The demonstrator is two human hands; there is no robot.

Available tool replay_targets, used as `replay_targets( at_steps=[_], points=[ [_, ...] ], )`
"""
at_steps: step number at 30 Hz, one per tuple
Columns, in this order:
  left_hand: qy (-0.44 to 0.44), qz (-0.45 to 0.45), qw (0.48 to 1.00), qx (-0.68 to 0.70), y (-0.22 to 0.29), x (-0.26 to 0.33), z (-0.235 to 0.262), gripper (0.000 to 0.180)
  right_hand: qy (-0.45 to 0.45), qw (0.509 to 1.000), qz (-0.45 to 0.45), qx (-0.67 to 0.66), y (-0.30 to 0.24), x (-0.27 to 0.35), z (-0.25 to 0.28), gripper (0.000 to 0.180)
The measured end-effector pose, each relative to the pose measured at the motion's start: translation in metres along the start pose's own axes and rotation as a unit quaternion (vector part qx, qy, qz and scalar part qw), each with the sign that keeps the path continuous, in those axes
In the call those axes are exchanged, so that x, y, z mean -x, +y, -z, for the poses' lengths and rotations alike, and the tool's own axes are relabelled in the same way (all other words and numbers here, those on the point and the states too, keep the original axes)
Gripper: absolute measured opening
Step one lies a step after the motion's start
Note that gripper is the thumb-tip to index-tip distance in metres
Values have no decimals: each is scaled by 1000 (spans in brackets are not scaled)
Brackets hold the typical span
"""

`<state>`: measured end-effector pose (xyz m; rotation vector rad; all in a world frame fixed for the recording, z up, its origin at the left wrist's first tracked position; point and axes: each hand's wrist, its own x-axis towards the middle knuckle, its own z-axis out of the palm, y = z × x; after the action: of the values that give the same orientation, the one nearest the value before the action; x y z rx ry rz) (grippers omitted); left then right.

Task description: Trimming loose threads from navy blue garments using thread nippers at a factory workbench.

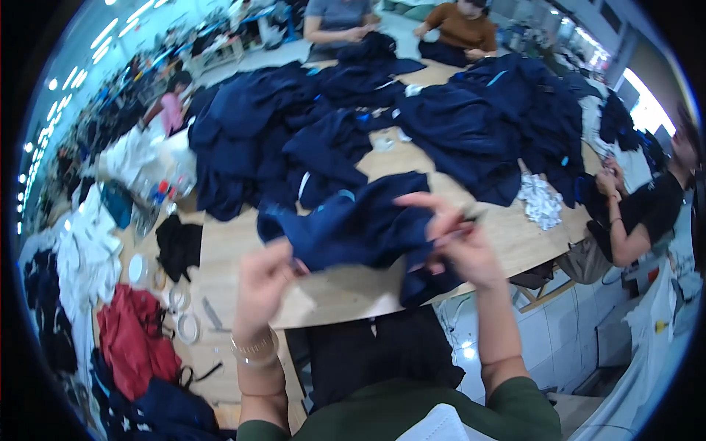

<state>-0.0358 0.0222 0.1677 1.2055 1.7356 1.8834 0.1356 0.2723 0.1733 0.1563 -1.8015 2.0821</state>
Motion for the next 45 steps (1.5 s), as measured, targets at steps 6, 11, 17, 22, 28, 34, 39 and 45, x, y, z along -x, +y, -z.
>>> replay_targets(
  at_steps=[6,11,17,22,28,34,39,45],
  points=[
    [-53,-93,993,56,31,-10,-48,17,-55,987,-35,-146,-4,-28,-39,11],
    [-57,-118,989,72,28,-17,-48,31,230,921,149,278,-27,-114,81,14],
    [-56,102,989,92,-46,13,-39,27,297,743,364,477,-166,-206,201,10],
    [-53,160,983,-68,-105,37,-44,23,373,664,384,521,-205,-196,214,16],
    [-125,142,974,-128,-132,33,-73,22,468,549,87,687,-72,-57,353,24],
    [-152,61,951,-262,-169,26,-72,26,423,619,-60,659,81,15,304,12],
    [-119,-52,920,-369,-202,22,-85,35,294,800,-93,515,186,8,159,10],
    [-292,118,949,1,-139,44,-125,32,185,786,-120,577,188,23,84,30]
  ],
)
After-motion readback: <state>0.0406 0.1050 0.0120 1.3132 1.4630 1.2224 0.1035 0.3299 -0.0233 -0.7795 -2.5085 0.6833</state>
